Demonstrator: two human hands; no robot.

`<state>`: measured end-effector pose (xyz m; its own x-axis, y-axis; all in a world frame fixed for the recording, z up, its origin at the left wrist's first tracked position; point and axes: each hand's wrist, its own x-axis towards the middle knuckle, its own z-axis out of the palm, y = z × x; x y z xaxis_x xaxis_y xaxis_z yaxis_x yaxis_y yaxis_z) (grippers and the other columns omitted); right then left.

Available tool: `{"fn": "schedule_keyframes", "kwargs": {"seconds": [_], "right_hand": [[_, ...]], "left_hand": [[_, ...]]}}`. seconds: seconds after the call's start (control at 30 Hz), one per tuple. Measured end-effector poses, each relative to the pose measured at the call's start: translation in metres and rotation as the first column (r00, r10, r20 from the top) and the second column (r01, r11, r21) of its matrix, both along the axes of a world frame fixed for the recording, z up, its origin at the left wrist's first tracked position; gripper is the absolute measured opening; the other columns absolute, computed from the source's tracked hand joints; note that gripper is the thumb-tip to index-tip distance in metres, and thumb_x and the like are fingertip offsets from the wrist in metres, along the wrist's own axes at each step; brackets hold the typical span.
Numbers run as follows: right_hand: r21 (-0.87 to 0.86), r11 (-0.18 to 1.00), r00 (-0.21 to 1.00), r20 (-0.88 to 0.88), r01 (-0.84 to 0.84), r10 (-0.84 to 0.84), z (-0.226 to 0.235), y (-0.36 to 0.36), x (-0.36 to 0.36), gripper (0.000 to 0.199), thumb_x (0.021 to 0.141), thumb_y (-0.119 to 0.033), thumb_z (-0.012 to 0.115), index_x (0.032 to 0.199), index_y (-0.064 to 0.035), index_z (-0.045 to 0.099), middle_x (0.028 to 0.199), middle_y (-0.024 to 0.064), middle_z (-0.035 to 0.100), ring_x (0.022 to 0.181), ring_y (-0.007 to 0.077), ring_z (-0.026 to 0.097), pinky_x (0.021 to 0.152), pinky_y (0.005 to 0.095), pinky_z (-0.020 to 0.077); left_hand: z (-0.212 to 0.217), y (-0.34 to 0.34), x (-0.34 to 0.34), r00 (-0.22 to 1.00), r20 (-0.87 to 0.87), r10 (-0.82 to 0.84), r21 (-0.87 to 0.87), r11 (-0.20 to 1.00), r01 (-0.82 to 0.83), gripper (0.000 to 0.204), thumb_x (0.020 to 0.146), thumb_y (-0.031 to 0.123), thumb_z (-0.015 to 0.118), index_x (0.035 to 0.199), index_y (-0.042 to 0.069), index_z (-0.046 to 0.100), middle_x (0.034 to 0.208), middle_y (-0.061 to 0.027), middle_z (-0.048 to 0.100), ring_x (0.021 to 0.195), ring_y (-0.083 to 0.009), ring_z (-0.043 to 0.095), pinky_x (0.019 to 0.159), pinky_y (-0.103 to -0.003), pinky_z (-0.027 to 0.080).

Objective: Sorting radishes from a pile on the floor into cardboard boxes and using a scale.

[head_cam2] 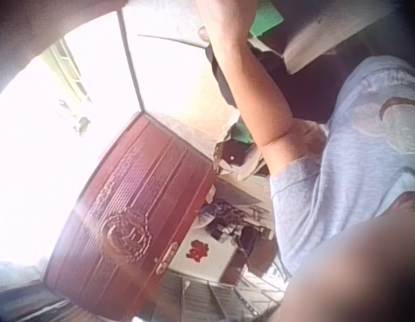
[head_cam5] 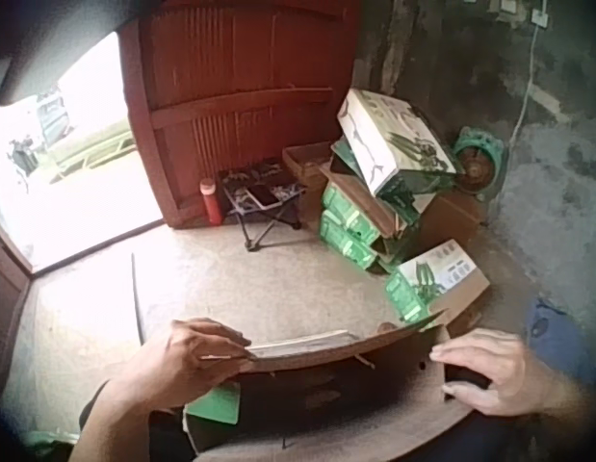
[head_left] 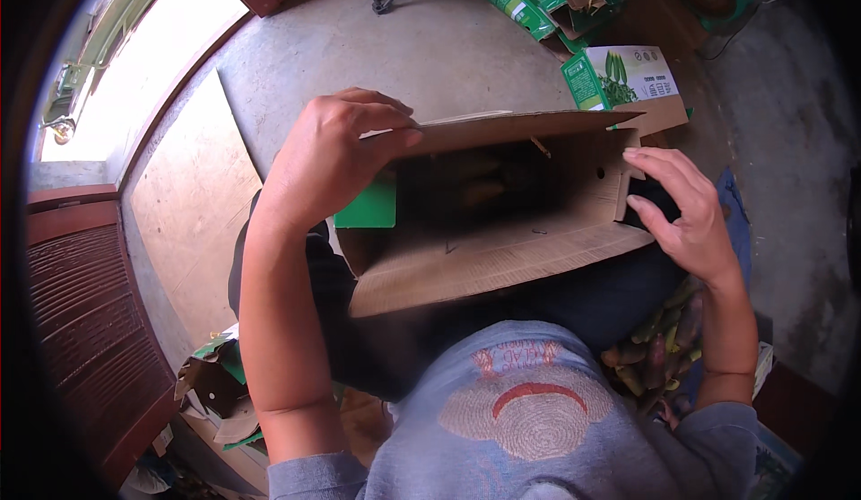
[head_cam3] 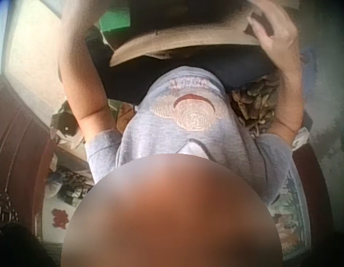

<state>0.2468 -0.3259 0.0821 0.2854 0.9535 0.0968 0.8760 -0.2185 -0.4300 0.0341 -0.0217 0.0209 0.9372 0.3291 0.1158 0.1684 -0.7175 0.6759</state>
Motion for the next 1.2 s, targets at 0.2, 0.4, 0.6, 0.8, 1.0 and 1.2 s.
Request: {"fn": "schedule_keyframes", "kwargs": {"seconds": [0.2, 0.4, 0.6, 0.8, 1.0, 1.2], "right_hand": [[0.353, 0.738, 0.808, -0.102, 0.575, -0.58, -0.003, -0.122, 0.043, 0.036, 0.098, -0.002, 0.062, 0.134, -0.0008, 0.06, 0.12, 0.0107, 0.069, 0.105, 0.0161, 0.066, 0.091, 0.03, 0.0524], [0.285, 0.47, 0.531, -0.194, 0.835, -0.825, -0.052, -0.304, 0.084, 0.033, 0.098, -0.005, 0.064, 0.13, 0.0008, 0.061, 0.117, 0.0129, 0.069, 0.098, 0.0133, 0.066, 0.088, 0.0259, 0.0522], [-0.082, 0.389, 0.376, -0.134, 0.918, -0.917, -0.152, -0.458, 0.06, 0.029, 0.094, -0.006, 0.066, 0.123, -0.0038, 0.066, 0.103, 0.0114, 0.073, 0.083, 0.0132, 0.069, 0.075, 0.0283, 0.0547], [-0.349, 0.294, 0.256, -0.152, 0.89, -0.955, -0.263, -0.6, -0.014, 0.028, 0.094, -0.013, 0.068, 0.121, -0.0044, 0.066, 0.106, 0.0145, 0.075, 0.091, 0.0211, 0.071, 0.083, 0.0338, 0.055], [-0.734, 0.128, 0.204, 0.015, 0.667, -0.979, -0.342, -0.597, -0.078, 0.043, 0.084, -0.02, 0.076, 0.124, -0.0106, 0.066, 0.117, 0.0123, 0.073, 0.108, 0.031, 0.069, 0.098, 0.0382, 0.0523], [-0.863, 0.052, 0.369, 0.16, 0.503, -0.915, -0.384, -0.576, -0.103, 0.087, 0.074, -0.024, 0.084, 0.15, -0.0112, 0.043, 0.15, 0.0116, 0.051, 0.139, 0.0333, 0.045, 0.115, 0.0391, 0.0393]], "left_hand": [[0.008, -0.005, -0.002, 0.999, -0.036, 0.009, -0.06, 0.998, -0.011, 0.018, 0.092, 0.013, 0.071, 0.104, 0.0, 0.076, 0.108, -0.012, 0.075, 0.101, -0.0243, 0.072, 0.091, -0.035, 0.054], [-0.018, 0.023, -0.006, 0.982, 0.114, 0.151, -0.237, 0.964, -0.121, 0.03, 0.104, 0.025, 0.059, 0.119, 0.003, 0.073, 0.118, -0.0122, 0.073, 0.115, -0.0223, 0.066, 0.106, -0.037, 0.046], [-0.028, 0.047, -0.036, 0.877, 0.133, 0.462, -0.391, 0.837, -0.382, 0.046, 0.106, 0.025, 0.051, 0.138, -0.007, 0.054, 0.141, -0.0196, 0.057, 0.134, -0.0268, 0.054, 0.116, -0.043, 0.042], [-0.04, 0.055, -0.036, 0.761, 0.044, 0.647, -0.63, 0.609, -0.481, 0.048, 0.108, 0.019, 0.046, 0.146, -0.01, 0.041, 0.149, -0.0257, 0.046, 0.142, -0.0297, 0.044, 0.122, -0.041, 0.036], [-0.046, 0.064, -0.051, 0.655, 0.005, 0.756, -0.683, 0.481, -0.55, 0.052, 0.109, 0.022, 0.046, 0.15, -0.008, 0.035, 0.155, -0.0222, 0.04, 0.147, -0.0291, 0.036, 0.123, -0.041, 0.032], [-0.091, 0.123, -0.095, 0.633, -0.057, 0.772, -0.756, 0.381, -0.533, 0.055, 0.105, 0.033, 0.056, 0.148, 0.0, 0.045, 0.15, -0.0133, 0.051, 0.14, -0.02, 0.045, 0.113, -0.033, 0.036]]}}
